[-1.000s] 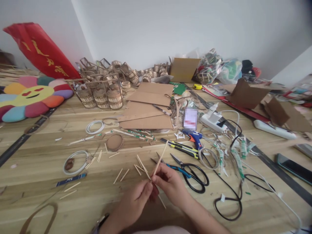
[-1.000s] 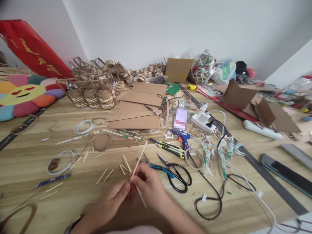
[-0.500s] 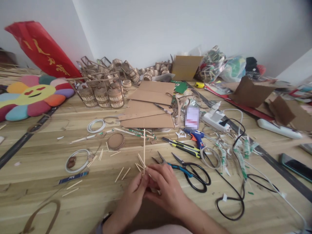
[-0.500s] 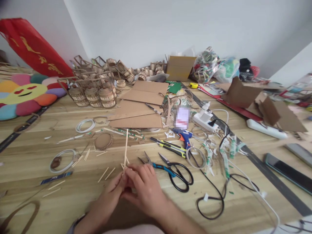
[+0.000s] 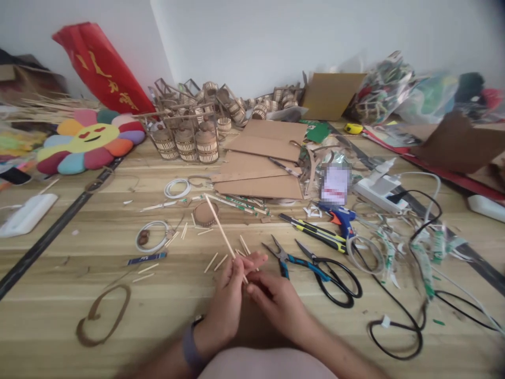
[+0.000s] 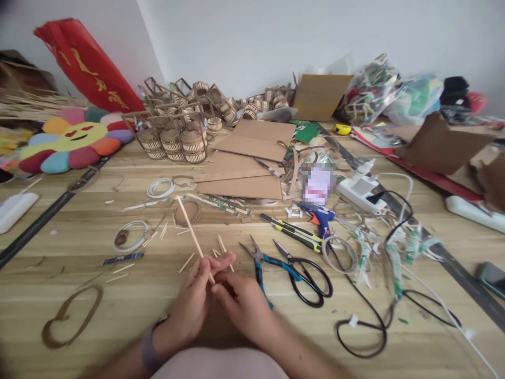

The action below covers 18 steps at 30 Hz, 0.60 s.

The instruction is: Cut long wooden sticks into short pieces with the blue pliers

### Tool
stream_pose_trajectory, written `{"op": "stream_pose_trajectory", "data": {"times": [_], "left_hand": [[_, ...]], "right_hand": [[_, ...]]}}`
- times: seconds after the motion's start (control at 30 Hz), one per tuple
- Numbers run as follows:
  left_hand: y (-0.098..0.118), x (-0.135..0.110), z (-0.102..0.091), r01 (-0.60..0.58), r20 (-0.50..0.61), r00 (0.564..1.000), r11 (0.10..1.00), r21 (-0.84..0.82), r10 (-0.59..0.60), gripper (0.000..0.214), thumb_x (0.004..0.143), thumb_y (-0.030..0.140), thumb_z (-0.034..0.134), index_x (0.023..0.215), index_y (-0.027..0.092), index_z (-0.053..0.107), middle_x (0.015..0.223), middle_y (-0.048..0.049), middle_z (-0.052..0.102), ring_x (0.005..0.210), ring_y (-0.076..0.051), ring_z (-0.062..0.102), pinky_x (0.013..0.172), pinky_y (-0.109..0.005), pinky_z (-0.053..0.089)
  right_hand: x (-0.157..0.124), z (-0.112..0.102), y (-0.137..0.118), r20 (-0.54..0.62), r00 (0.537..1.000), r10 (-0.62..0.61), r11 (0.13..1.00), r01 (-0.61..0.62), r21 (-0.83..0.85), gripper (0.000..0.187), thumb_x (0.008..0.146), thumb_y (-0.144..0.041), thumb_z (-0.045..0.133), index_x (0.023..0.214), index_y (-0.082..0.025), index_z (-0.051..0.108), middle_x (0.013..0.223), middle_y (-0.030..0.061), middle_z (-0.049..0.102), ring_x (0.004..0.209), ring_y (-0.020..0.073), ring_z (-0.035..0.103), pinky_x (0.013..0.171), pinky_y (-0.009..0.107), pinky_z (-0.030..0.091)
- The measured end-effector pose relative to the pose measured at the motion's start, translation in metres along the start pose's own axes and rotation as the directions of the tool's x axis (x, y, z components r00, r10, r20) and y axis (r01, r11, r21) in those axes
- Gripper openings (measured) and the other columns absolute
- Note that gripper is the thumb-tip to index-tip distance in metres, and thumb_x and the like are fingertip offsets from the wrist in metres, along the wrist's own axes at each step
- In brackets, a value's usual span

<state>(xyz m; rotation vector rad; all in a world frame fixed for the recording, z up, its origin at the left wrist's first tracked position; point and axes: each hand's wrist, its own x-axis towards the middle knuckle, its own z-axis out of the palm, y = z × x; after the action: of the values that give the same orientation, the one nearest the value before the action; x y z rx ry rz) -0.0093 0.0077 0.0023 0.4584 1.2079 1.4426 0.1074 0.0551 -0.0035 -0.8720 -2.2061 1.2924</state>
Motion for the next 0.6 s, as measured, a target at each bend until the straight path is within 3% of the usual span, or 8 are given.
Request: {"op": "stream_pose_trajectory", "data": {"times": [0.13, 0.33, 0.5, 0.6], "left_hand": [[-0.006, -0.002, 0.003, -0.021, 0.048, 0.999, 0.996, -0.082, 0.025, 0.040, 0.082, 0.059, 0.054, 0.077, 0.019, 0.056, 0.112, -0.0121, 0.069, 0.114, -0.025, 0.059, 0.106, -0.044, 0.033], [-0.004, 0.001, -0.001, 0.017, 0.132, 0.991, 0.994, -0.110, -0.002, 0.044, 0.083, 0.051, 0.059, 0.110, 0.017, 0.062, 0.118, -0.0138, 0.067, 0.118, -0.025, 0.055, 0.103, -0.041, 0.038], [0.002, 0.003, 0.000, 0.055, 0.111, 0.993, 0.993, -0.102, -0.043, 0.030, 0.079, 0.042, 0.068, 0.091, 0.015, 0.065, 0.104, -0.0120, 0.072, 0.108, -0.026, 0.062, 0.097, -0.039, 0.043], [0.005, 0.003, 0.000, 0.074, 0.117, 0.991, 0.987, -0.146, -0.057, 0.028, 0.076, 0.040, 0.071, 0.082, 0.015, 0.063, 0.096, -0.0104, 0.073, 0.101, -0.025, 0.065, 0.094, -0.038, 0.044]], "right_hand": [[0.002, 0.005, -0.004, 0.011, 0.992, 0.125, 0.973, -0.125, 0.194, 0.037, 0.091, -0.041, 0.046, 0.064, -0.018, 0.058, 0.057, -0.0011, 0.057, 0.054, 0.0117, 0.049, 0.052, 0.022, 0.039], [0.002, 0.001, -0.001, -0.020, 0.976, 0.218, 0.902, -0.193, 0.385, 0.047, 0.087, -0.056, 0.047, 0.058, -0.020, 0.049, 0.051, -0.0039, 0.047, 0.045, 0.0090, 0.039, 0.045, 0.021, 0.034], [0.000, 0.003, 0.004, -0.026, 0.969, 0.247, 0.910, -0.223, 0.349, 0.049, 0.087, -0.058, 0.046, 0.057, -0.019, 0.050, 0.048, -0.0034, 0.047, 0.043, 0.0093, 0.039, 0.043, 0.022, 0.032], [-0.001, 0.001, 0.007, -0.071, 0.988, 0.134, 0.973, -0.117, 0.200, 0.047, 0.089, -0.054, 0.046, 0.059, -0.019, 0.056, 0.052, -0.0007, 0.055, 0.047, 0.0117, 0.047, 0.047, 0.023, 0.037]]}}
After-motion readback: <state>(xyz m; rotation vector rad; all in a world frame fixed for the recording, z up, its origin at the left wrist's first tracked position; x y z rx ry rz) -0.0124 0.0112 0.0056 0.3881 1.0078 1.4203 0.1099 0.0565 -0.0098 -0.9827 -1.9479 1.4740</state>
